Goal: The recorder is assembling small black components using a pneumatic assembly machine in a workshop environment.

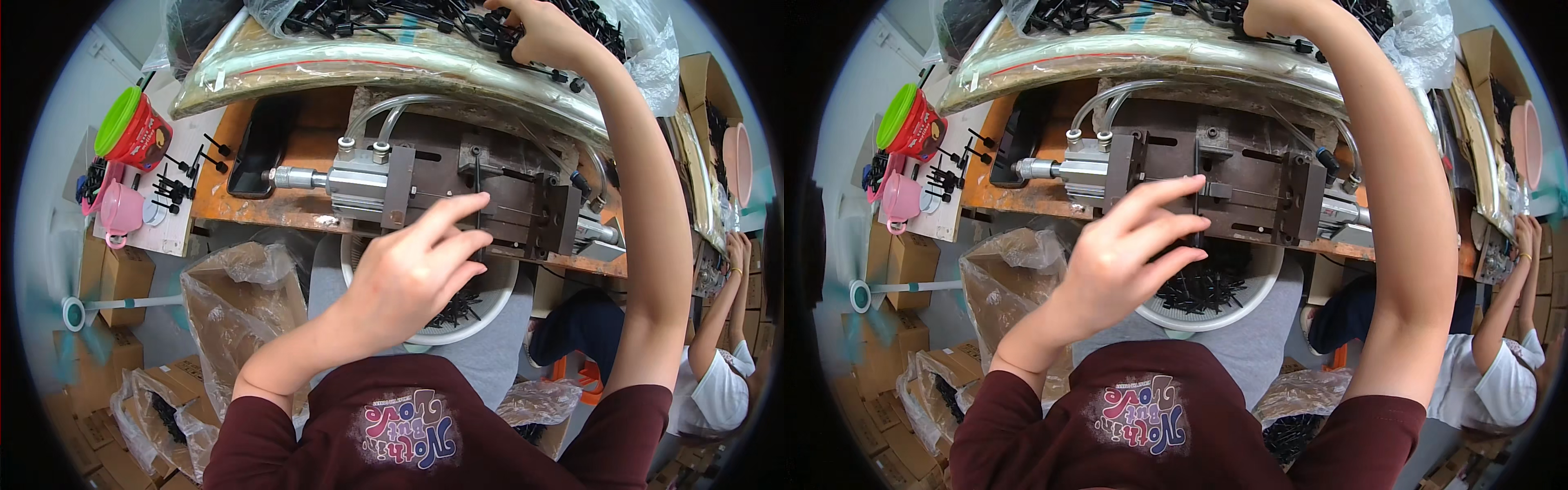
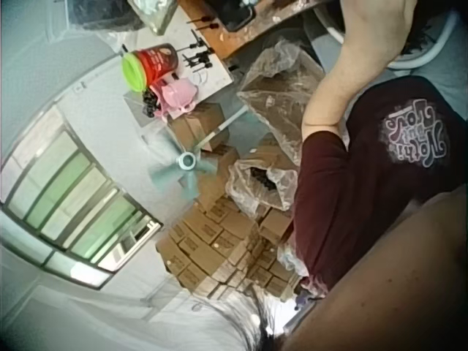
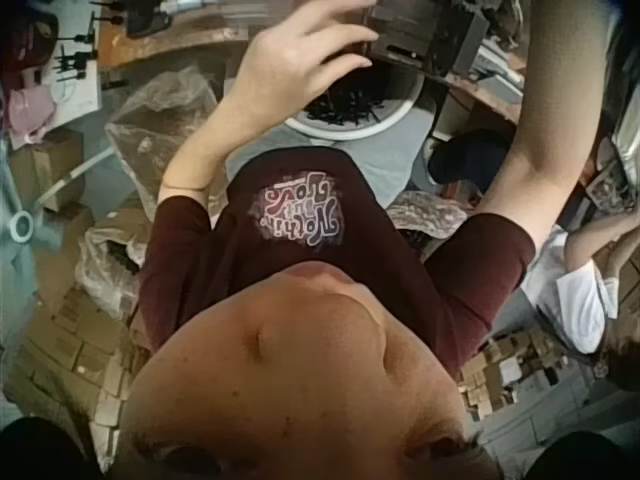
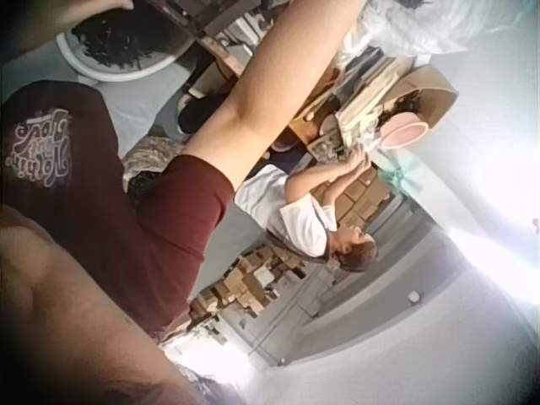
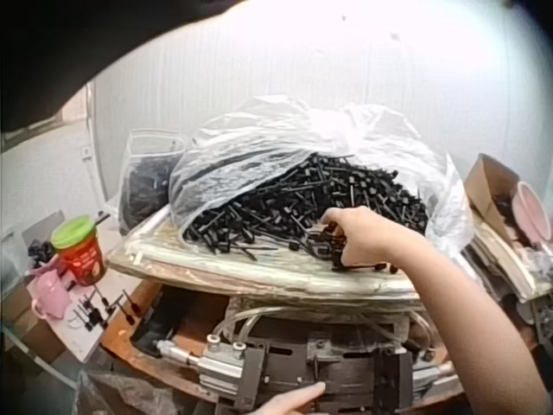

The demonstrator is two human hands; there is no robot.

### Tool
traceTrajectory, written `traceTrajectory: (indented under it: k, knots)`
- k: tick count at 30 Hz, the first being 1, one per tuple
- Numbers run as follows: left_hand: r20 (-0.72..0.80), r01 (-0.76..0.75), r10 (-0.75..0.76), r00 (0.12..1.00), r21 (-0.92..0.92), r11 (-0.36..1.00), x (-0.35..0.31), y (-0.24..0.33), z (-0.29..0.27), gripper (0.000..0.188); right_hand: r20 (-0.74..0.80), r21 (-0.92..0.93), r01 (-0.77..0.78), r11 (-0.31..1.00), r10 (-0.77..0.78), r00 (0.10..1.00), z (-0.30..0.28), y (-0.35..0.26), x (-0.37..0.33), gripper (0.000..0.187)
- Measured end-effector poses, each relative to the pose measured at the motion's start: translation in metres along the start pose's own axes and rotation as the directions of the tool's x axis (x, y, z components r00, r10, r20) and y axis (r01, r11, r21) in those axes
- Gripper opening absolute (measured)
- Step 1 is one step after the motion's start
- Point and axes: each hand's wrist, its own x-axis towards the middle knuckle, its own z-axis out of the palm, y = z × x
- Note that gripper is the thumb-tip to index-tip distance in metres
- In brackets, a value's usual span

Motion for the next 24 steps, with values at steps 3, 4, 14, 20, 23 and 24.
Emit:
traceTrajectory:
  k: [3, 4, 14, 20, 23, 24]
  knots:
    - [0.040, -0.028, 0.024, 0.999, 0.116, 0.993, -0.010, -0.005, 0.013, 0.025, 0.051, -0.012, -0.007, 1.000, 0.007, 0.999, -0.004, 0.006, 0.001, 0.047]
    - [0.046, -0.048, 0.042, 0.998, 0.148, 0.988, -0.012, -0.007, 0.016, 0.024, -0.003, -0.063, 0.048, 0.997, -0.048, 0.999, -0.001, 0.008, 0.001, 0.036]
    - [0.111, -0.103, 0.071, 0.991, 0.320, 0.942, -0.008, -0.015, 0.031, 0.025, 0.105, -0.333, 0.201, 0.921, -0.176, 0.979, -0.018, -0.012, -0.001, 0.029]
    - [0.145, -0.071, 0.019, 0.989, 0.363, 0.929, -0.009, -0.018, 0.029, 0.024, 0.072, -0.152, 0.078, 0.985, -0.068, 0.995, -0.023, -0.006, -0.001, 0.021]
    - [0.129, -0.056, 0.011, 0.992, 0.346, 0.937, -0.011, -0.020, 0.029, 0.024, -0.172, 0.002, 0.130, 0.992, -0.128, 0.977, -0.038, -0.003, -0.025, 0.023]
    - [0.120, -0.057, 0.017, 0.993, 0.338, 0.940, -0.011, -0.021, 0.030, 0.024, -0.140, 0.122, -0.028, 0.992, 0.045, 0.989, -0.045, -0.006, -0.028, 0.019]
